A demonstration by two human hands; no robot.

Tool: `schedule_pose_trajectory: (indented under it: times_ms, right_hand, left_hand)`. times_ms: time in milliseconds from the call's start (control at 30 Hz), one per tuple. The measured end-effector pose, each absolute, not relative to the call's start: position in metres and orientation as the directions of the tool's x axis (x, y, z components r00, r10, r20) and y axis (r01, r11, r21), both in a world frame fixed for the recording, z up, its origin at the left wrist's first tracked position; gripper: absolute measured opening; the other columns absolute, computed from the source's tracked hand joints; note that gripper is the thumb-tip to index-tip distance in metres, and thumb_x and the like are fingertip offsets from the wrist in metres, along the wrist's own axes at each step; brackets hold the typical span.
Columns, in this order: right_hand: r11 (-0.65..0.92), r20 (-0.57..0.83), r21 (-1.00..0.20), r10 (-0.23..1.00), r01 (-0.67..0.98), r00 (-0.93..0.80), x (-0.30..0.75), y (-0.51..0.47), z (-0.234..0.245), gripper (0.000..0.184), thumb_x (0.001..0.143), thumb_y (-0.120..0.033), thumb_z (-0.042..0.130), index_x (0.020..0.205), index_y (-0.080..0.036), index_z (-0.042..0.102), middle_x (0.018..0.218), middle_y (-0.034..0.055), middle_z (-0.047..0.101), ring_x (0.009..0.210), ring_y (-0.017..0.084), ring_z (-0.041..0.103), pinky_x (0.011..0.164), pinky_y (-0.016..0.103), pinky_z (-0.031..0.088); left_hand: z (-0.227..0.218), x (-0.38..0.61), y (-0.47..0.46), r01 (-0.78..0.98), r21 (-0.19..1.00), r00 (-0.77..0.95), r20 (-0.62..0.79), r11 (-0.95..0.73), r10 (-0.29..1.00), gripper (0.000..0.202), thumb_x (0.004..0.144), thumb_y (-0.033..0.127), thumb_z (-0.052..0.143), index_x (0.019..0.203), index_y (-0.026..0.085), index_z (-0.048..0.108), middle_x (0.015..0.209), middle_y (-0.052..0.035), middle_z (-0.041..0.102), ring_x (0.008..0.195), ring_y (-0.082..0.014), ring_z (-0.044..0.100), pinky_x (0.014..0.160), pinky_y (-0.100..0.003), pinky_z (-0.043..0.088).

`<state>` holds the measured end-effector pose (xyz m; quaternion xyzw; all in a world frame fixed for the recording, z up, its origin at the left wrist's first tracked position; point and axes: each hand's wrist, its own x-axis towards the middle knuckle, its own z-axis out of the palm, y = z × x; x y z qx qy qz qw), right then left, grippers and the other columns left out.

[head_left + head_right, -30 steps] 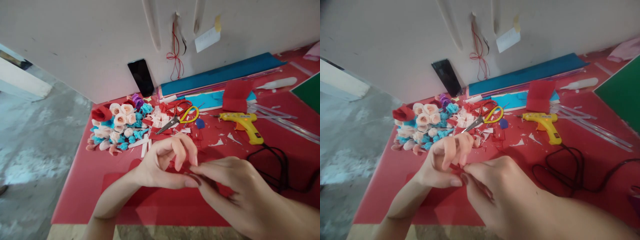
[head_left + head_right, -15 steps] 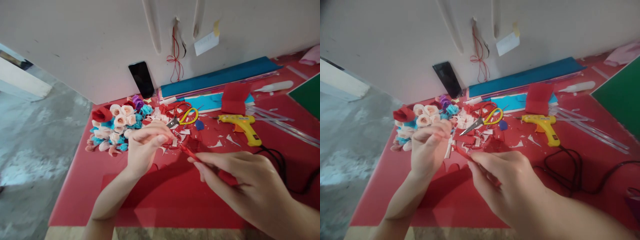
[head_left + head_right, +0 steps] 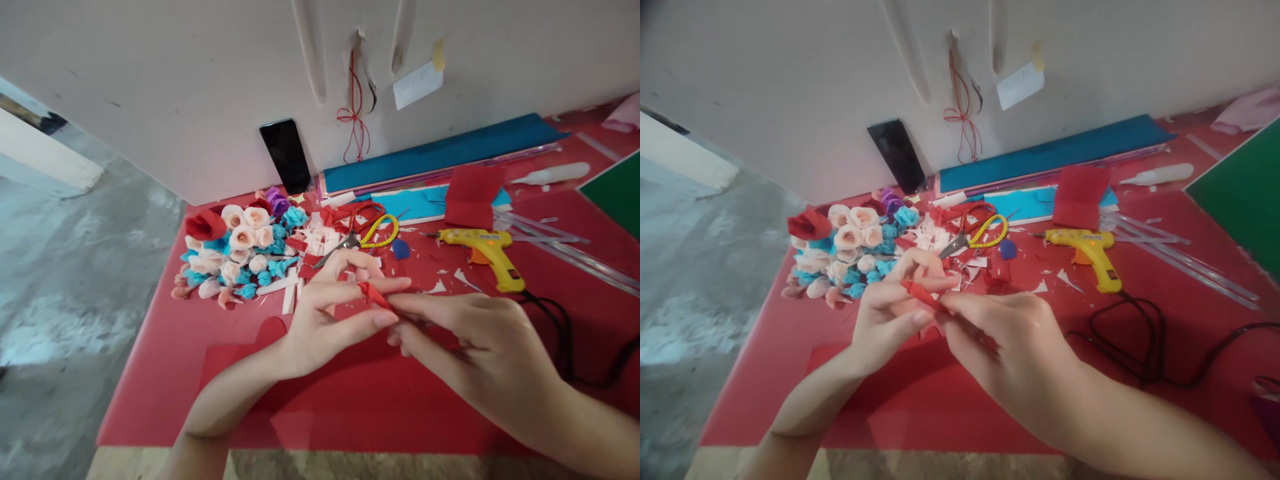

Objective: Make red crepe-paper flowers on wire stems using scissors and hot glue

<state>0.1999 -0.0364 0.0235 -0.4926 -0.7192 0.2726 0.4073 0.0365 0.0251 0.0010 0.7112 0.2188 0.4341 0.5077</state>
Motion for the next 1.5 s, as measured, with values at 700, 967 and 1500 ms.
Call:
schedule_pose_trajectory:
  times_ms: [700,967,1500]
  right_hand:
    - [0.249,0.134,-0.878,0.948,0.409,-0.289,0.202,-0.036,0.026,0.023,0.088,-0.010,0.042,0.071,-0.017,0.057,0.060,-0.0023,0.062,0.052,0.008,0.059,0.053,0.018,0.045]
    - [0.254,0.113,-0.887,0.929,0.385,-0.354,0.203,-0.035,0.024,0.024,0.092,-0.012,0.037,0.074,-0.017,0.052,0.064,-0.0017,0.061,0.057,0.008,0.059,0.054,0.019,0.042]
    - [0.257,0.106,-0.898,0.914,0.358,-0.391,0.202,-0.035,0.020,0.020,0.092,-0.009,0.036,0.082,-0.018,0.052,0.071,-0.0011,0.062,0.064,0.008,0.060,0.060,0.018,0.044]
  left_hand:
    - [-0.013,0.036,0.025,-0.342,0.940,0.579,0.217,-0.007,0.786,0.023,0.072,0.036,0.071,0.092,0.026,0.074,0.093,-0.0061,0.060,0.089,-0.0185,0.055,0.087,-0.037,0.046]
    - [-0.010,0.038,0.027,-0.363,0.930,0.573,0.267,-0.052,0.775,0.015,0.075,0.025,0.069,0.089,0.028,0.075,0.082,-0.0032,0.058,0.082,-0.0134,0.055,0.075,-0.028,0.049]
    - [-0.005,0.034,0.025,-0.309,0.944,0.538,0.271,-0.112,0.798,0.018,0.076,0.029,0.068,0.093,0.031,0.073,0.088,-0.0039,0.058,0.073,-0.0138,0.059,0.063,-0.031,0.055]
